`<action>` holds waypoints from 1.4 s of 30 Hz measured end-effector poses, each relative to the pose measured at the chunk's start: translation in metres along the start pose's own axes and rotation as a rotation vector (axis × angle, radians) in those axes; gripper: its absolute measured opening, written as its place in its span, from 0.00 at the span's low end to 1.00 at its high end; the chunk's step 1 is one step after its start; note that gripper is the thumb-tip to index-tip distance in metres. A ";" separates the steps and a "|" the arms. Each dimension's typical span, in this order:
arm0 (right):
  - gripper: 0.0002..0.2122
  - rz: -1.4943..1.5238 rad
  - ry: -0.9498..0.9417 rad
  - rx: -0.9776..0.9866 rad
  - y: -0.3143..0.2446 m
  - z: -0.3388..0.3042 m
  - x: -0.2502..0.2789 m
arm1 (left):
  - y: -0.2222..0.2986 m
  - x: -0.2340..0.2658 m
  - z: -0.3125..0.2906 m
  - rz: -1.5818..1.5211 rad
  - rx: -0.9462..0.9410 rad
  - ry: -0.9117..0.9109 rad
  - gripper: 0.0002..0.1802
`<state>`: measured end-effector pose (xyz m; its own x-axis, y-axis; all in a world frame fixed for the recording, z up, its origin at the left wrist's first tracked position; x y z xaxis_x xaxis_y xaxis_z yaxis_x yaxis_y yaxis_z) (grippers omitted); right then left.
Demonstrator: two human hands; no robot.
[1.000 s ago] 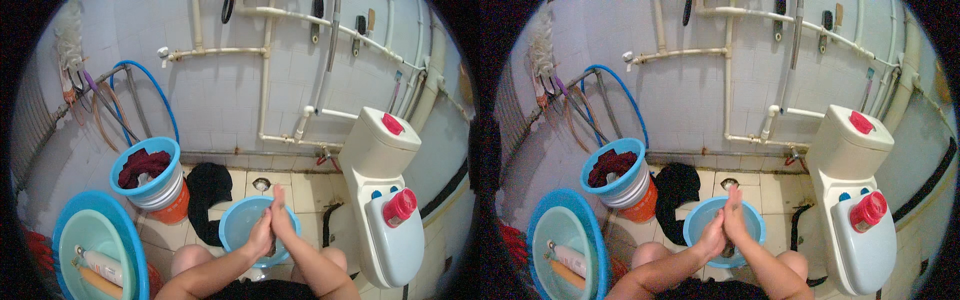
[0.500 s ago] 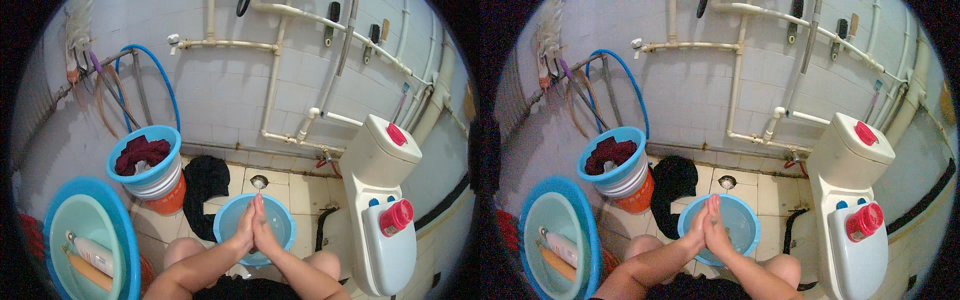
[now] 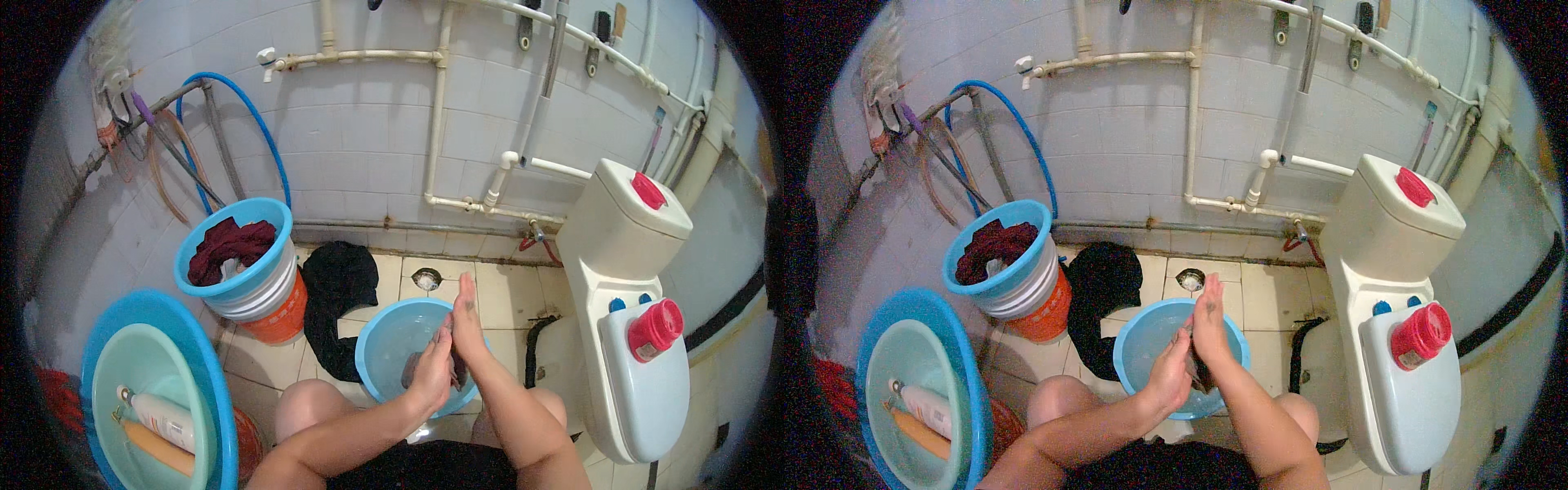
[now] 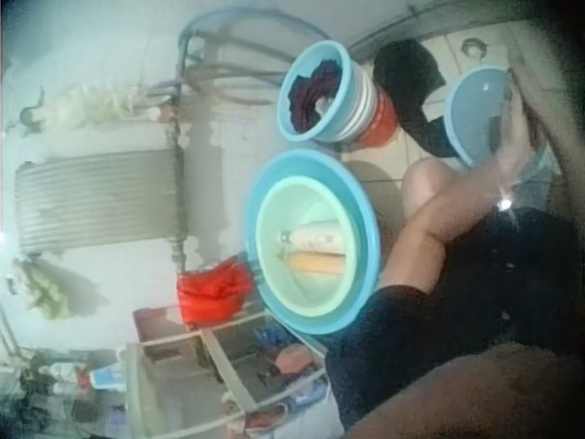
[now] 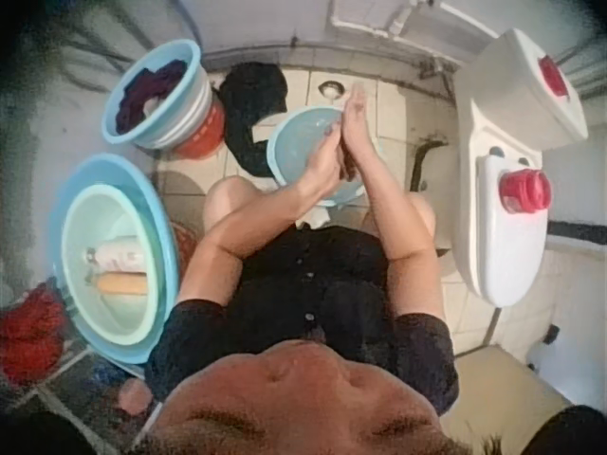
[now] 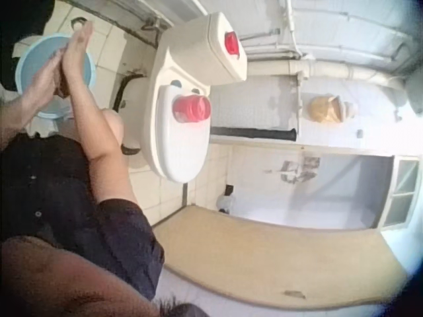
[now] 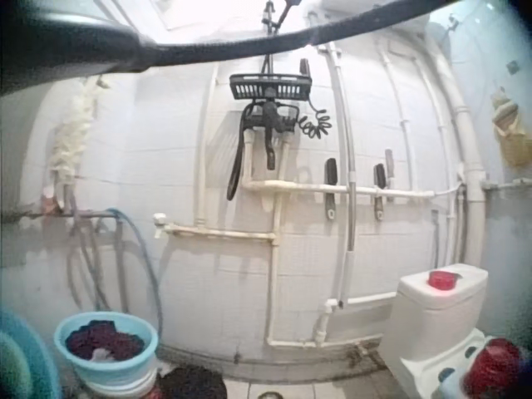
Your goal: The person sits on the bathroom floor and hand-washes a maroon garment in a blue basin filled with water. They repeatedly submerge, scrub, and wring the item before placing it into a nearby bucket. The person then washes a second, lighter-colored garment using the same method.
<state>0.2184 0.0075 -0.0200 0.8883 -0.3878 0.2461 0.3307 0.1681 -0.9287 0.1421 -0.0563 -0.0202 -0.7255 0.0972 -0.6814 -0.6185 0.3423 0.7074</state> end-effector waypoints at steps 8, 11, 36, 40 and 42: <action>0.31 0.063 -0.255 -0.072 -0.024 -0.038 -0.036 | 0.012 0.026 0.022 -0.091 0.204 0.136 0.34; 0.31 0.333 -0.080 -0.381 -0.003 -0.002 -0.007 | 0.007 0.002 0.004 -0.056 0.081 -0.034 0.30; 0.29 0.004 -0.243 0.091 -0.066 -0.060 -0.027 | 0.015 0.031 0.022 0.009 0.040 0.110 0.30; 0.30 -0.050 -0.225 -0.055 -0.008 -0.047 -0.029 | 0.011 0.021 0.016 -0.015 0.094 0.094 0.29; 0.29 -0.001 -0.044 -0.004 -0.003 -0.017 -0.008 | -0.006 0.012 0.007 -0.122 0.135 0.013 0.27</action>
<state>0.2046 -0.0053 -0.0238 0.9011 -0.3479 0.2590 0.3304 0.1639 -0.9295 0.1396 -0.0505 -0.0340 -0.6521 0.0352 -0.7573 -0.6567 0.4728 0.5875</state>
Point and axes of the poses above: each hand's wrist, its own z-axis towards the middle knuckle, its own x-axis out of the back of the hand, y = z × x, the point moved 7 cm from there along z, towards the middle knuckle, and after that the axes turned 7 degrees about y, right-handed, at the moved point
